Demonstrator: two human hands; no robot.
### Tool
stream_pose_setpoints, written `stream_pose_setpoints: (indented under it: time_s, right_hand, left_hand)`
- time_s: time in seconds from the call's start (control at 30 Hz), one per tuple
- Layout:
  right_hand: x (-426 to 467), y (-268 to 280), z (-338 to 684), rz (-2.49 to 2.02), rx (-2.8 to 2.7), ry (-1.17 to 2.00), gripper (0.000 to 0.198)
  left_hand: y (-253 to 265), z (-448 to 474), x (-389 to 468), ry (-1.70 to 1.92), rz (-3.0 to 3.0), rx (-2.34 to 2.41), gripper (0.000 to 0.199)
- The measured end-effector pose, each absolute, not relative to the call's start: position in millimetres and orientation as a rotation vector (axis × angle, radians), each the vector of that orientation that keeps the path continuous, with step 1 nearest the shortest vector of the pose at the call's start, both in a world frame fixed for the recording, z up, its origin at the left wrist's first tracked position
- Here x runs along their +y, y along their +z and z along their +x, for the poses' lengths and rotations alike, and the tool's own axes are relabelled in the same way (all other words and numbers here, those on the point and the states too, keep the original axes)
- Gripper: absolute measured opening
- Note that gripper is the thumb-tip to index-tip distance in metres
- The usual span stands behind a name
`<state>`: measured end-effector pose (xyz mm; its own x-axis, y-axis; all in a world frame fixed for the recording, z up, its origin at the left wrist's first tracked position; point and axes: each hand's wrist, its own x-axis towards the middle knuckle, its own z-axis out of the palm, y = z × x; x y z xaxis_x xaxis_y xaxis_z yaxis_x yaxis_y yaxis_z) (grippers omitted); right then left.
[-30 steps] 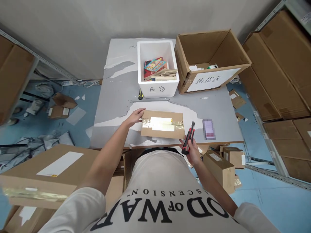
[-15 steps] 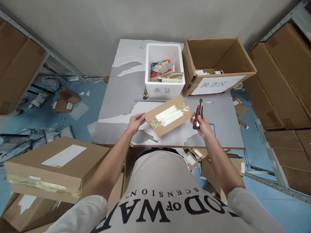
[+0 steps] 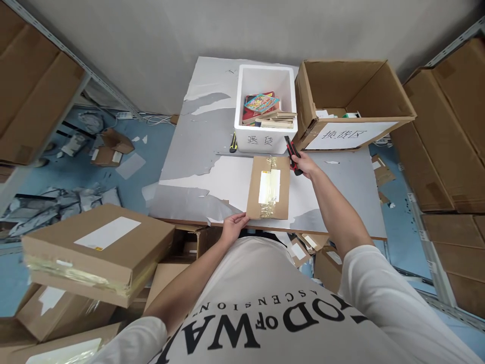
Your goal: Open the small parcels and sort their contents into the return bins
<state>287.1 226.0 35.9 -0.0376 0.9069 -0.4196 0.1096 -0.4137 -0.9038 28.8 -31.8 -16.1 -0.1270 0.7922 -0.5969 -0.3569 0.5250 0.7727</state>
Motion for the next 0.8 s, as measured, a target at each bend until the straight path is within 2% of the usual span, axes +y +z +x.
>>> stream_pose_setpoints:
  time_s: [0.17,0.47,0.6,0.8]
  right_hand:
    - [219,19,289,-1.515,-1.171,1.446,0.028]
    - [187,23,294,-1.443,-1.054,1.337,0.034]
    - [122,37,311,-1.397,-0.870,1.360,0.037]
    - [-10,40,318,-1.393,-0.463,1.538,0.037]
  left_hand:
    - [-18,26,-30,0.952,0.592,1.399,0.056]
    - [-19,14,-24,0.812,0.840,1.503,0.052]
    - [-12,-2,11,0.753,0.987,1.567,0.051]
    - [1,-11,138,0.865,1.264,1.518,0.059]
